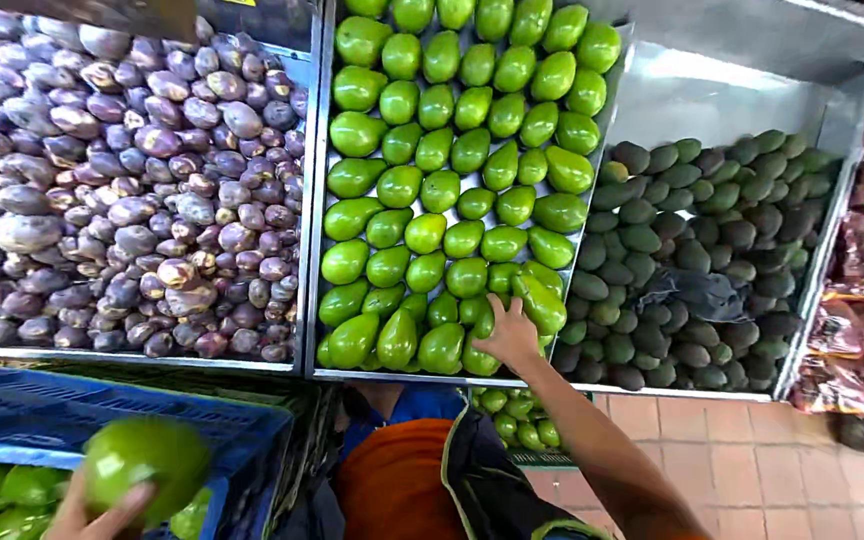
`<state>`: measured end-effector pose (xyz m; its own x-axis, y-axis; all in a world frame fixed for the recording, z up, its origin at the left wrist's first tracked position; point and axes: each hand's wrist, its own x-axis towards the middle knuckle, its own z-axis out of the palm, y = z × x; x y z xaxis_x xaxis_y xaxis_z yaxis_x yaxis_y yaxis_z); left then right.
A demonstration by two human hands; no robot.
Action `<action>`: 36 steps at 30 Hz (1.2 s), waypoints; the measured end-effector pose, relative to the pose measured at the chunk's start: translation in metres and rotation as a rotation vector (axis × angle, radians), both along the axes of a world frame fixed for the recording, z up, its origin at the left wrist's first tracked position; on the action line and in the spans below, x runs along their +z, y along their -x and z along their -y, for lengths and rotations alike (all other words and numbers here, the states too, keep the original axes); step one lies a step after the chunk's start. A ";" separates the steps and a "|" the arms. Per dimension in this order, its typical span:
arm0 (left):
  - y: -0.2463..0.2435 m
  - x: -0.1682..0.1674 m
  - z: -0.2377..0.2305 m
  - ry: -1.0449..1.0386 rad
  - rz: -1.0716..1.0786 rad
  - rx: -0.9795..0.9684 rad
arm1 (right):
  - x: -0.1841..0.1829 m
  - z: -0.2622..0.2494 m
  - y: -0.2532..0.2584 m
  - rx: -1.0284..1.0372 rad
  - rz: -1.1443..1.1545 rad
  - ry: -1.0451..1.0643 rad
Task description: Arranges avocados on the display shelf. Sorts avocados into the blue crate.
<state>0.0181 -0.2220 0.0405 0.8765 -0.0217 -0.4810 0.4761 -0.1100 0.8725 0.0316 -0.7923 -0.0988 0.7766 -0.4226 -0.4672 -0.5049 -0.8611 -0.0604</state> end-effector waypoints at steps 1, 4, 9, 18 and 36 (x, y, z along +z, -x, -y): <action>-0.027 -0.006 0.051 -0.121 -0.058 -0.093 | -0.009 0.008 -0.013 0.025 -0.016 0.055; -0.083 -0.044 0.192 -0.301 -0.146 -0.427 | -0.026 0.020 -0.041 0.066 -0.022 0.069; -0.116 -0.114 0.365 -0.507 -0.029 -0.760 | -0.015 0.030 -0.053 0.115 -0.045 -0.041; -0.120 -0.171 0.432 -0.564 0.018 -0.853 | -0.005 0.069 -0.028 0.268 0.346 -0.287; -0.101 -0.128 0.348 -0.170 -0.214 -0.337 | -0.044 0.016 -0.127 0.293 -0.069 0.029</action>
